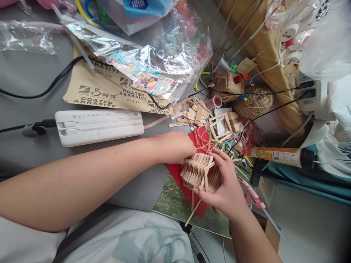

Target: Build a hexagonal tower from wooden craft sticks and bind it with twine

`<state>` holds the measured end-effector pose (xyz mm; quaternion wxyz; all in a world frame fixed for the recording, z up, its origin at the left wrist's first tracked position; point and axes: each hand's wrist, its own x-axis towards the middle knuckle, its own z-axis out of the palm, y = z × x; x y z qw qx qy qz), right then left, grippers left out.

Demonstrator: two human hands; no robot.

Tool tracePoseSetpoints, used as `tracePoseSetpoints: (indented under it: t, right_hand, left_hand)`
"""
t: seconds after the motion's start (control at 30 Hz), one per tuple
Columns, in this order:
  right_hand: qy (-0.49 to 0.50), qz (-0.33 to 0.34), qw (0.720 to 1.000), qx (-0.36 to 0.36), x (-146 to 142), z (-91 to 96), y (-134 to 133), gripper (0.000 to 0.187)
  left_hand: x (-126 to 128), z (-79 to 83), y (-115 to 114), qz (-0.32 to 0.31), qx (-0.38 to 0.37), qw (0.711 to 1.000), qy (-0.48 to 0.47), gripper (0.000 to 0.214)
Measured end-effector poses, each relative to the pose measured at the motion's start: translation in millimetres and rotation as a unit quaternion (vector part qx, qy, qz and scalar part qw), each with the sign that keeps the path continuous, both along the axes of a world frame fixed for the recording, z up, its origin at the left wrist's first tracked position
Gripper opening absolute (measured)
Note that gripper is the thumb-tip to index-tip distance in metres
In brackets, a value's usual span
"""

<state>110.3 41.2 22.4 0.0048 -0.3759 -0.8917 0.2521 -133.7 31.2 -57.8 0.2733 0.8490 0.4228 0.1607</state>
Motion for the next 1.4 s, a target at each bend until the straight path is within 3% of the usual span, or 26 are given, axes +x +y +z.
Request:
tracePoseSetpoints:
  t: [0.23, 0.53, 0.9, 1.17, 1.4]
  right_hand:
    - [-0.001, -0.002, 1.0, 0.002, -1.0, -0.2, 0.8, 0.097]
    - [-0.012, 0.0, 1.0, 0.024, -0.9, -0.3, 2.8, 0.096]
    - [-0.015, -0.006, 1.0, 0.009, -0.2, -7.0, 0.6, 0.097]
    - [-0.017, -0.019, 1.0, 0.003, -3.7, -4.4, -1.3, 0.097]
    - [-0.022, -0.03, 0.999, 0.017, -3.5, -8.7, -2.7, 0.096]
  left_hand:
    - [-0.8, -3.7, -0.8, 0.007, 0.012, 0.999, -0.039, 0.007]
    - [1.8, 0.4, -1.0, 0.021, -0.019, 1.0, 0.004, 0.005]
    - [-5.5, 3.9, 2.3, -0.009, -0.031, 0.999, -0.004, 0.012]
    - [-5.4, -3.2, 0.7, -0.007, 0.003, 0.999, -0.038, 0.011]
    - [-3.7, -7.0, 3.1, 0.002, -0.01, 1.0, -0.028, 0.013]
